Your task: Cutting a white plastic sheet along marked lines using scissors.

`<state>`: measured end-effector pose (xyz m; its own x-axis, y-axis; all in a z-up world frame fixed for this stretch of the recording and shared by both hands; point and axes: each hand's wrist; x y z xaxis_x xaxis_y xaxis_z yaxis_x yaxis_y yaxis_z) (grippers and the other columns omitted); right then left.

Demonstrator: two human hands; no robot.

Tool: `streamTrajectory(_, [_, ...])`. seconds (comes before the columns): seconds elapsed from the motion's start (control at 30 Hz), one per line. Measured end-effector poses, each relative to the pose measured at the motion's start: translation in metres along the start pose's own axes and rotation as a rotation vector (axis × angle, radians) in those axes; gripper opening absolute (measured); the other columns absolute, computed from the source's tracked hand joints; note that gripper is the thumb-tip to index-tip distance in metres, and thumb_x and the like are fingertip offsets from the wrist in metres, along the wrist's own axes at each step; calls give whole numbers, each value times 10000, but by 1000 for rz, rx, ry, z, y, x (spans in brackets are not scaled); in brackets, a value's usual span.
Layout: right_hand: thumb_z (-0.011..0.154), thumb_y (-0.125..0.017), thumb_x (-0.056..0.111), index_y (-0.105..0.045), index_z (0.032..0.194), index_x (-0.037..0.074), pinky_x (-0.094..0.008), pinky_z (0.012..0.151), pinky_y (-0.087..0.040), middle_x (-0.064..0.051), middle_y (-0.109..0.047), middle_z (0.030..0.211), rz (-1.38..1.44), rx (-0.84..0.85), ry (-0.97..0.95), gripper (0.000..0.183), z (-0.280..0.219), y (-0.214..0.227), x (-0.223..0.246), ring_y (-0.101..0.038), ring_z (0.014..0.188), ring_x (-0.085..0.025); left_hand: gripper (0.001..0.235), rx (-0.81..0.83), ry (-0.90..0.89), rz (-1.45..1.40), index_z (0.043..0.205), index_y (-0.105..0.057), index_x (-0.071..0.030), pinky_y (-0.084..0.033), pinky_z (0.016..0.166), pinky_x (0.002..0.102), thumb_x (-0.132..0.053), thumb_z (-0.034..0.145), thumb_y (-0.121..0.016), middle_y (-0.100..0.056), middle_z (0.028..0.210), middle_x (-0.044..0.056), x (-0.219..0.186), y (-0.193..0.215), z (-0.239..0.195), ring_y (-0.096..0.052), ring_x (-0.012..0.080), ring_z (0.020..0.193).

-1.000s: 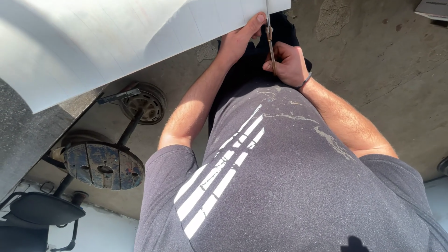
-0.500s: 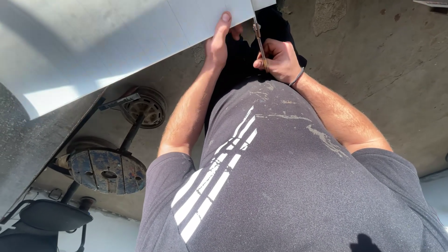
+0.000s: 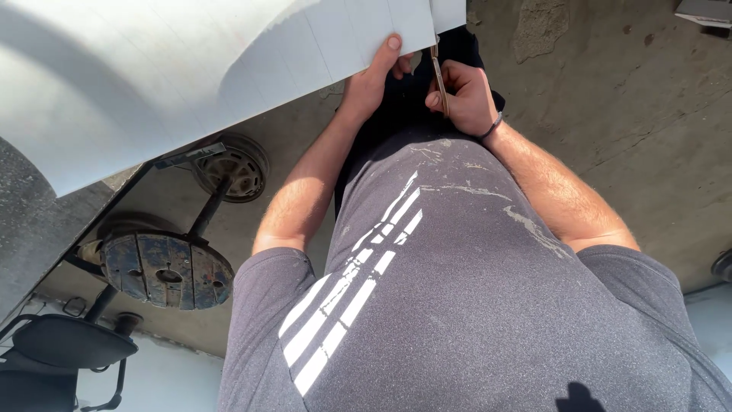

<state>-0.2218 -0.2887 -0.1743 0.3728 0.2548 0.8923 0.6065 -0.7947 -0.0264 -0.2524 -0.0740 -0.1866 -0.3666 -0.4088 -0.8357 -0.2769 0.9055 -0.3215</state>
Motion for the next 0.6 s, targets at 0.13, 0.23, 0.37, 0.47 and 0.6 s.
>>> streamTrajectory(0.13, [886, -856, 307, -627, 892, 40, -205, 595, -407, -15, -612, 735, -15, -12, 8, 352, 0, -1, -1, -499, 621, -77, 425, 32, -33, -6, 925, -724, 5, -545, 702, 281, -382, 994, -563, -682, 775, 78, 0, 2, 0, -664, 169, 739])
streamTrajectory(0.23, [866, -871, 300, -635, 885, 43, -203, 587, -409, -18, -620, 722, -18, -33, -19, 349, -2, -3, -1, -512, 615, -80, 402, 42, -63, -10, 933, -720, 7, -550, 690, 284, -360, 1001, -572, -684, 779, 81, -1, 2, -1, -674, 173, 734])
streamTrajectory(0.37, [872, -872, 263, -628, 883, 44, -198, 594, -422, -26, -632, 724, 6, -32, -13, 328, -3, -2, -3, -534, 619, -82, 424, 27, -27, -15, 933, -725, 21, -561, 689, 289, -385, 975, -607, -699, 802, 92, 1, 5, -1, -682, 177, 735])
streamTrajectory(0.47, [828, -895, 316, -630, 873, 48, -198, 582, -436, -30, -637, 716, 4, -53, -45, 379, -4, -4, -4, -556, 615, -86, 418, 14, -14, -15, 950, -732, 29, -569, 679, 295, -374, 969, -621, -726, 833, 100, 3, 6, -2, -689, 177, 731])
streamTrajectory(0.6, [847, -865, 382, -622, 886, 52, -195, 586, -404, -21, -608, 708, 58, -18, -40, 412, -3, -2, -9, -517, 613, -79, 392, 6, -12, -23, 935, -728, 22, -569, 665, 292, -357, 965, -632, -721, 821, 99, 1, 6, -4, -682, 172, 714])
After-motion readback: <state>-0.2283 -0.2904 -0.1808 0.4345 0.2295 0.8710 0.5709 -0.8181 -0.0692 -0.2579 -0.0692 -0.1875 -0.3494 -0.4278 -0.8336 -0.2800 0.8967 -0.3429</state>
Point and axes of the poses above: each hand's wrist, its own z-axis towards the middle knuckle, its own y-axis out of the back of the hand, x = y × z
